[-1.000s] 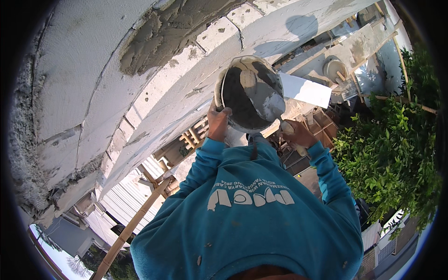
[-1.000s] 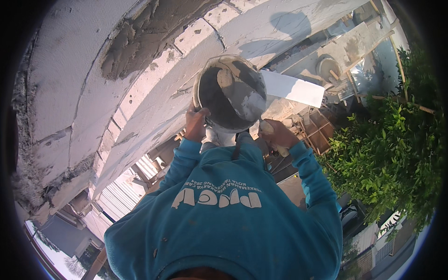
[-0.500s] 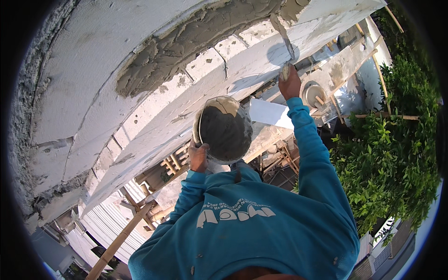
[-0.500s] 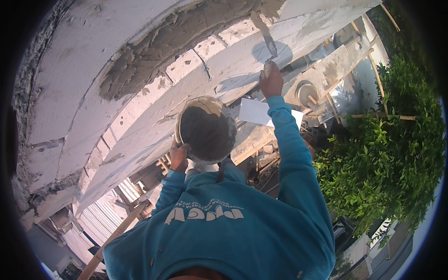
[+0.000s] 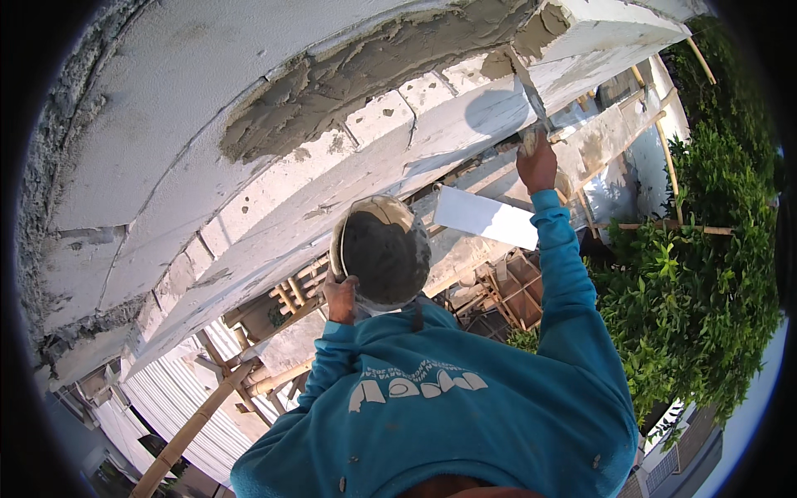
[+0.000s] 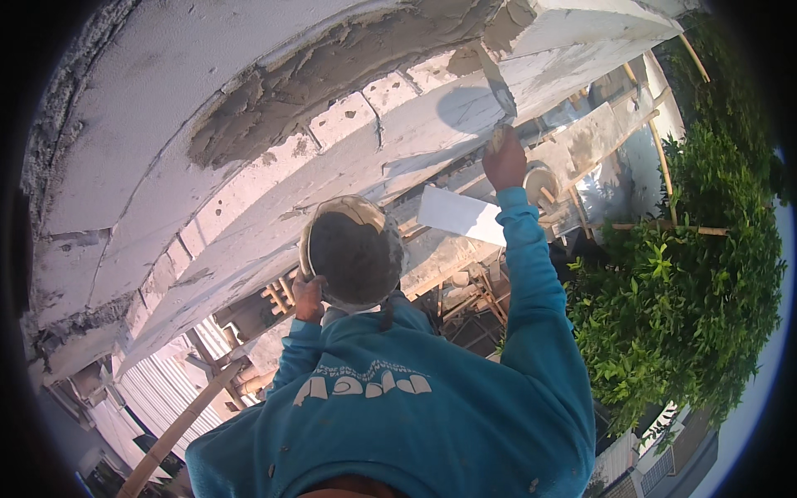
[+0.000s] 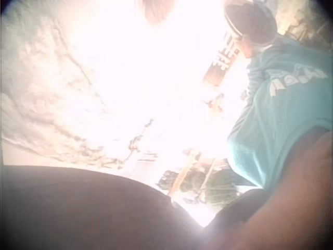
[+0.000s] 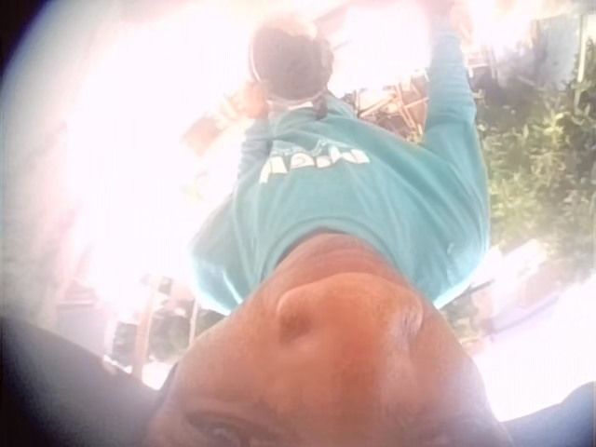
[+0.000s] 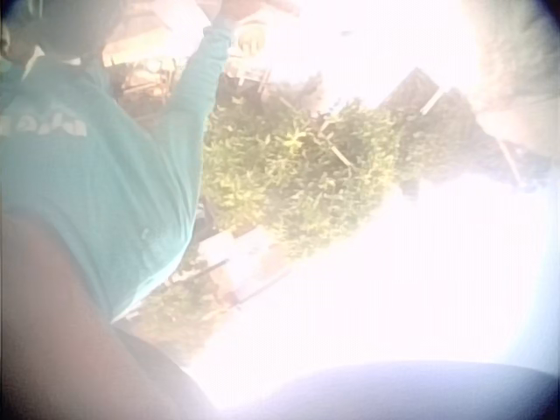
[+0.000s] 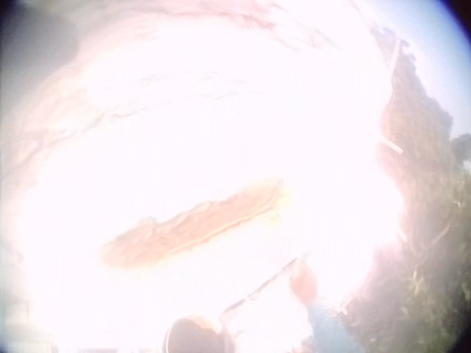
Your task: The person scoops mortar from a bucket with a trowel and spreads it onto a vertical wall. They then apply mortar to the back of a white rectangular tile and press it onto the wall, adjusting its position.
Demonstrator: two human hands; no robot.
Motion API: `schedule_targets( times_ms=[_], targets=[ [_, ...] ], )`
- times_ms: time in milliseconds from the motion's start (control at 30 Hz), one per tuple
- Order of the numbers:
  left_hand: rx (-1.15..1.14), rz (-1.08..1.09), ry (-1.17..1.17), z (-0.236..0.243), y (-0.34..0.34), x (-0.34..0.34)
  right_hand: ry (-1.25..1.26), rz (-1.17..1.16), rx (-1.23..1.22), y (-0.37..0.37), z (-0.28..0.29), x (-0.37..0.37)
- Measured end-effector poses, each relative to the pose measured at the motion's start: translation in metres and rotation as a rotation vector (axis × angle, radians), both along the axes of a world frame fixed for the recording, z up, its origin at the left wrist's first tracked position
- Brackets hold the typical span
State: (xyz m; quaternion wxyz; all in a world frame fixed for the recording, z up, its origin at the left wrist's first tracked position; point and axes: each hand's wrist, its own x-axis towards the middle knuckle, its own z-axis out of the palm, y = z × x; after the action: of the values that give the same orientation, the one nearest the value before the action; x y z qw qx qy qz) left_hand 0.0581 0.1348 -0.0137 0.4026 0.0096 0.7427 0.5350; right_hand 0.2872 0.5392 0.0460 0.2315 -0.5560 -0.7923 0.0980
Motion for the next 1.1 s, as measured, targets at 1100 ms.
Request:
schedule_targets(
  times_ms=[1100],
  targets=[
    [0.072, 0.061, -0.006, 0.008, 0.003, 0.0, -0.209, -0.012, 0.023, 0.014, -0.049, 0.014]
  ],
)
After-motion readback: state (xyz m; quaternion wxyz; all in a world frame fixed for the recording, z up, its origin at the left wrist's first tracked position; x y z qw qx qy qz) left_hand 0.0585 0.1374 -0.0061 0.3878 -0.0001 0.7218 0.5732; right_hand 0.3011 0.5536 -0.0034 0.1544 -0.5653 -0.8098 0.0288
